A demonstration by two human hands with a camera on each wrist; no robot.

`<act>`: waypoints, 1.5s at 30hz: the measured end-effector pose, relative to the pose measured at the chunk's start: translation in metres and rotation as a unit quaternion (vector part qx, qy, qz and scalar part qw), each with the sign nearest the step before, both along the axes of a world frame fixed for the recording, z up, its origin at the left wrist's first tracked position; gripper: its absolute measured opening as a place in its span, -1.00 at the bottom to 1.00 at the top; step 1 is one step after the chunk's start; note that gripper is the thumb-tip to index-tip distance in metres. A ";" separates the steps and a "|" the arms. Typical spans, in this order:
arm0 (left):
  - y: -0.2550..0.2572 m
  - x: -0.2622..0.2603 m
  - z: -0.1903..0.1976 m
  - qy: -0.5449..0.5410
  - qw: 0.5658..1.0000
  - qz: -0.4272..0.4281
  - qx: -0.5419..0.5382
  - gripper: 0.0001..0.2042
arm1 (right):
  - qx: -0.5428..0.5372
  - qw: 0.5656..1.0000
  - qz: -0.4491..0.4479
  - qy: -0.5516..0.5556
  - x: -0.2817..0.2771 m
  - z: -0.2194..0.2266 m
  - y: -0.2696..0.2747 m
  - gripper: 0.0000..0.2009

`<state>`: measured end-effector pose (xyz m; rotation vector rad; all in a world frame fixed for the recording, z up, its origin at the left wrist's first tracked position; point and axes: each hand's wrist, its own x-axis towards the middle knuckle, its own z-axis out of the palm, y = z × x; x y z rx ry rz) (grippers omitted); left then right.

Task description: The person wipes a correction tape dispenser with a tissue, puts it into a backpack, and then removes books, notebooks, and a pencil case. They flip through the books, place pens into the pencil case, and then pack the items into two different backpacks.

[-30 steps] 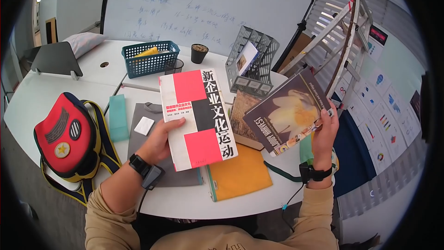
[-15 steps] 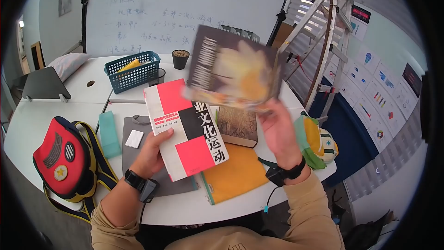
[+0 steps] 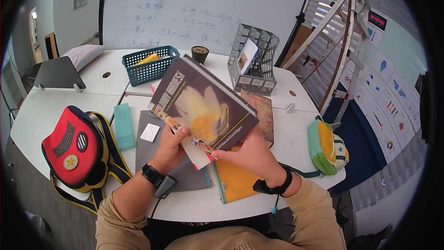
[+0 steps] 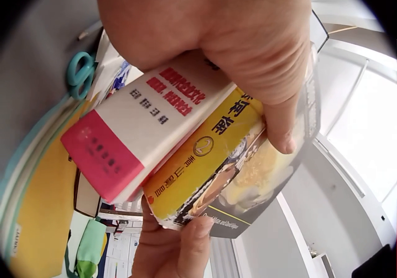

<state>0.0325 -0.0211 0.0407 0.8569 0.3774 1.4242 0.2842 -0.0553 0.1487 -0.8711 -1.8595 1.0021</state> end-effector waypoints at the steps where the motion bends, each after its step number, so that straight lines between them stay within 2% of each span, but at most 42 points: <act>1: -0.001 0.000 0.003 0.000 1.000 0.006 0.005 -0.20 | 0.019 0.998 0.011 -0.052 0.003 -0.004 0.003 -0.10; 4: -0.005 -0.003 0.010 0.021 0.999 0.022 0.018 -0.20 | -0.089 0.989 -0.080 0.087 0.013 -0.017 0.012 -0.32; 7: -0.005 -0.004 0.009 0.050 0.997 0.054 0.035 -0.20 | 0.041 0.985 -0.058 0.158 0.026 -0.013 0.029 -0.33; 10: -0.001 -0.004 -0.006 0.062 0.994 0.089 0.035 -0.23 | -0.041 0.992 -0.059 0.105 0.038 -0.016 0.028 -0.55; 11: 0.001 -0.005 -0.012 0.065 0.992 0.099 0.032 -0.24 | -0.042 0.993 -0.090 0.070 0.038 -0.022 0.026 -0.70; 14: -0.007 -0.005 0.003 0.014 0.997 0.078 0.006 -0.29 | -0.029 0.990 -0.095 -0.104 0.041 -0.015 0.013 -0.75; 15: -0.005 -0.009 0.002 0.048 0.996 0.071 0.019 -0.24 | 0.063 0.984 -0.082 -0.142 0.042 -0.023 0.015 -0.69; 18: -0.011 -0.009 0.003 0.092 0.993 0.047 0.048 -0.15 | 0.130 0.964 -0.070 -0.222 0.050 -0.029 0.007 -0.57; 19: -0.014 -0.009 0.007 0.107 0.992 0.043 0.042 -0.09 | 0.155 0.959 -0.029 -0.234 0.059 -0.033 0.011 -0.53; 22: -0.020 -0.002 0.011 0.134 0.985 0.083 0.063 -0.10 | -0.080 0.972 -0.033 -0.220 0.079 -0.019 0.027 -0.60; 23: -0.020 -0.003 0.011 0.136 0.985 0.083 0.062 -0.10 | -0.157 0.969 -0.098 -0.165 0.090 -0.018 0.042 -0.47; 24: -0.022 -0.003 0.011 0.140 0.985 0.087 0.057 -0.09 | -0.085 0.959 -0.181 -0.202 0.106 -0.028 0.057 -0.42; 26: -0.022 -0.003 0.013 0.146 0.983 0.097 0.051 -0.09 | 0.062 0.901 -0.336 -0.269 0.142 -0.056 0.093 -0.31; 29: -0.019 -0.004 0.010 0.177 0.979 0.074 0.073 -0.08 | -0.109 0.882 -0.369 -0.271 0.172 -0.078 0.126 -0.14; 31: -0.017 -0.005 0.008 0.200 0.973 0.077 0.089 -0.06 | -0.242 0.925 -0.271 -0.116 0.188 -0.084 0.143 -0.17; 32: -0.016 -0.004 0.007 0.201 0.972 0.080 0.088 -0.06 | -0.305 0.927 -0.218 -0.033 0.197 -0.090 0.150 -0.19; 33: -0.017 -0.004 0.006 0.201 0.972 0.084 0.086 -0.07 | -0.336 0.916 -0.220 -0.024 0.200 -0.087 0.156 -0.34; 36: -0.018 -0.004 0.002 0.202 0.973 0.085 0.078 -0.07 | -0.406 0.895 -0.179 0.030 0.206 -0.086 0.160 -0.51; 37: -0.018 -0.004 0.002 0.201 0.973 0.085 0.076 -0.07 | -0.435 0.885 -0.148 0.074 0.208 -0.086 0.161 -0.64; 40: -0.017 -0.005 0.001 0.198 0.975 0.081 0.056 -0.08 | -0.436 0.887 -0.121 0.095 0.213 -0.085 0.168 -0.66; 41: -0.017 -0.006 0.001 0.200 0.975 0.083 0.054 -0.07 | -0.412 0.896 -0.149 0.074 0.216 -0.082 0.170 -0.65; 43: -0.017 -0.007 0.000 0.203 0.974 0.088 0.050 -0.07 | -0.362 0.909 -0.204 0.031 0.199 -0.041 0.153 -0.63; 45: -0.016 -0.006 0.002 0.212 0.970 0.085 0.086 -0.06 | -0.299 0.928 -0.222 -0.009 0.222 -0.024 0.171 -0.59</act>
